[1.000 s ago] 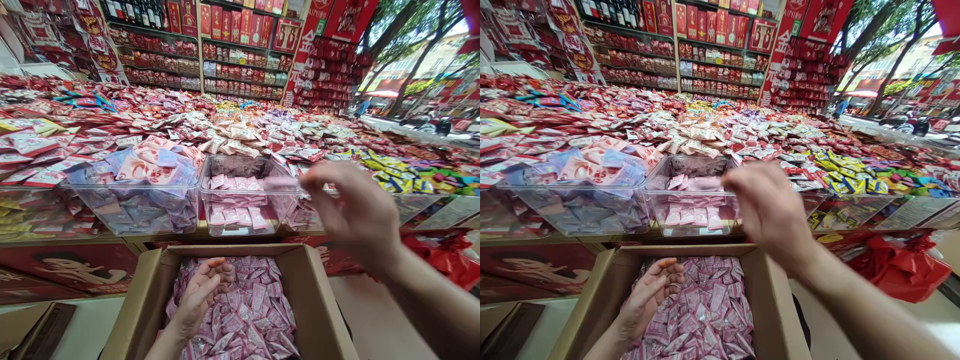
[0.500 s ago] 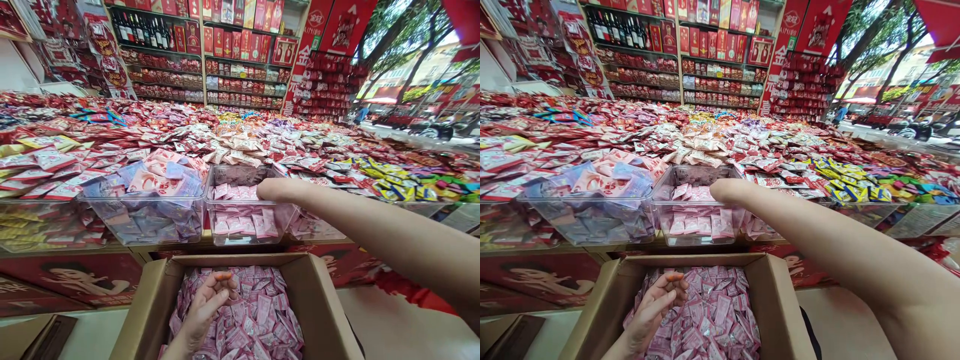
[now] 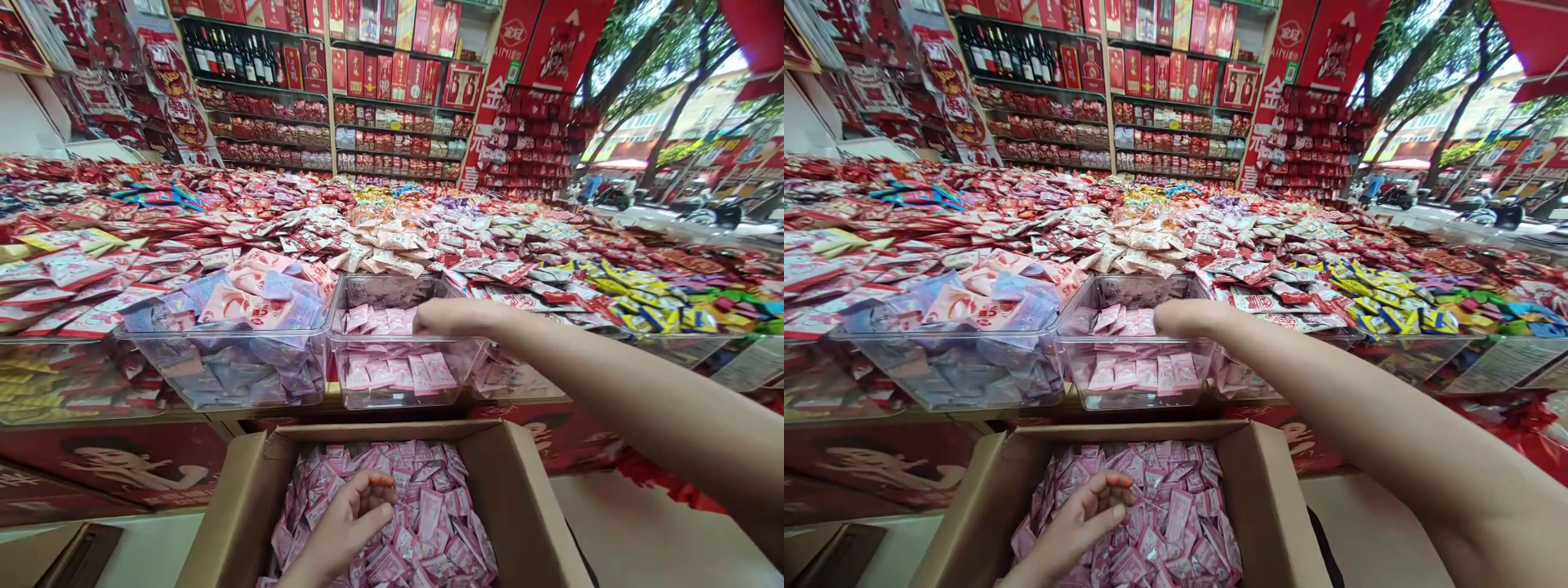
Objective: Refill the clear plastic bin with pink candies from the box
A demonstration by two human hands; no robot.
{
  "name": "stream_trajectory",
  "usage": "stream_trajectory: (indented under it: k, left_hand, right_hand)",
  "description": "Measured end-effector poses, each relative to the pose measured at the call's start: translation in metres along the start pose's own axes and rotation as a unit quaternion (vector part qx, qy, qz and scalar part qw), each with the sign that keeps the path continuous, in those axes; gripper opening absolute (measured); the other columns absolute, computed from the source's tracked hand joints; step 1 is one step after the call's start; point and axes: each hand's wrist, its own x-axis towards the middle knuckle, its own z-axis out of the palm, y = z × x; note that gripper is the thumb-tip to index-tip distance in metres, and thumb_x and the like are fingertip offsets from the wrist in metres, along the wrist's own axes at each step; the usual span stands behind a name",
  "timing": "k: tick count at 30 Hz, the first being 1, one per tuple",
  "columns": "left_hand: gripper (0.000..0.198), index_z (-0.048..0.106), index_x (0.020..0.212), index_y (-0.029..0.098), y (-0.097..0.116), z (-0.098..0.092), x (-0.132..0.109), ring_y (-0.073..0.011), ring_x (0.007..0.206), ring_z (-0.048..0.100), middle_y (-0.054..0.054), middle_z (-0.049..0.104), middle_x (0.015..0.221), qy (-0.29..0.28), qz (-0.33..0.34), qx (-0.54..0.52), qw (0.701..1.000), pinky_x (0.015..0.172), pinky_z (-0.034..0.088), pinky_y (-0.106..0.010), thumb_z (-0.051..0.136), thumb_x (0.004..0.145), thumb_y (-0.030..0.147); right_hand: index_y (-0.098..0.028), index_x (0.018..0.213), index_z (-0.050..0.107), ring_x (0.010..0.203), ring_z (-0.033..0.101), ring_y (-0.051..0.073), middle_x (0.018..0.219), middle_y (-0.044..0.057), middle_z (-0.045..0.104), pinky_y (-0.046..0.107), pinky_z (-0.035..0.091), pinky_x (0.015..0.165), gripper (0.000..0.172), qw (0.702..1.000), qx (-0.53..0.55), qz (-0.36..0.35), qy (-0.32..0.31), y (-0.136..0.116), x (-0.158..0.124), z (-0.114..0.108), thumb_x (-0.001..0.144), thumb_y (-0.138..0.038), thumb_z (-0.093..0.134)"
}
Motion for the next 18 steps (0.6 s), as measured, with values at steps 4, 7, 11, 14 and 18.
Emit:
stream_trajectory:
  k: [4,7,11,14,18]
  left_hand:
    - [0.016,0.056,0.081,0.018,-0.016,-0.002,0.005,-0.0159,0.073,0.049,-0.001,0.055,0.073,0.008,0.004,0.132,0.991,0.071,0.036,-0.027,0.055,0.069,0.028]
    - [0.016,0.053,0.08,0.018,-0.028,-0.003,0.009,-0.0145,0.07,0.046,0.001,0.05,0.07,-0.016,-0.012,0.163,0.986,0.068,0.035,-0.026,0.052,0.069,0.03]
    - [0.017,0.049,0.078,0.021,-0.041,-0.01,0.014,-0.0116,0.059,0.039,0.005,0.04,0.062,-0.06,-0.05,0.183,0.98,0.058,0.033,-0.023,0.053,0.067,0.033]
    - [0.016,0.048,0.078,0.022,-0.044,-0.015,0.015,-0.0112,0.055,0.038,0.006,0.038,0.057,-0.051,-0.068,0.219,0.972,0.055,0.033,-0.023,0.052,0.066,0.032]
    - [0.019,0.055,0.083,0.02,-0.038,-0.015,0.008,-0.0174,0.073,0.05,-0.001,0.058,0.076,-0.039,-0.086,0.324,0.942,0.068,0.036,-0.027,0.05,0.067,0.027]
  right_hand:
    - [-0.013,0.073,0.065,0.061,0.052,0.009,0.068,0.0,0.061,0.022,0.038,0.059,0.017,0.994,-0.026,-0.107,0.013,-0.009,0.003,-0.021,0.071,-0.013,0.047]
    - [-0.016,0.081,0.065,0.067,0.053,0.01,0.076,-0.001,0.062,0.023,0.039,0.063,0.021,0.986,0.008,-0.151,-0.064,-0.019,0.021,-0.017,0.067,-0.008,0.051]
    - [-0.013,0.067,0.065,0.056,0.053,0.011,0.059,-0.002,0.059,0.025,0.041,0.055,0.012,0.962,0.079,-0.096,-0.241,-0.031,0.048,0.007,0.06,-0.008,0.058]
    - [-0.011,0.061,0.064,0.054,0.053,0.014,0.052,-0.002,0.056,0.026,0.042,0.052,0.006,0.965,0.088,-0.085,-0.23,-0.032,0.056,0.02,0.055,-0.013,0.064]
    - [-0.011,0.059,0.063,0.052,0.052,0.012,0.053,-0.001,0.057,0.024,0.042,0.05,0.012,0.978,0.126,-0.072,-0.151,-0.023,0.057,0.029,0.049,-0.015,0.069]
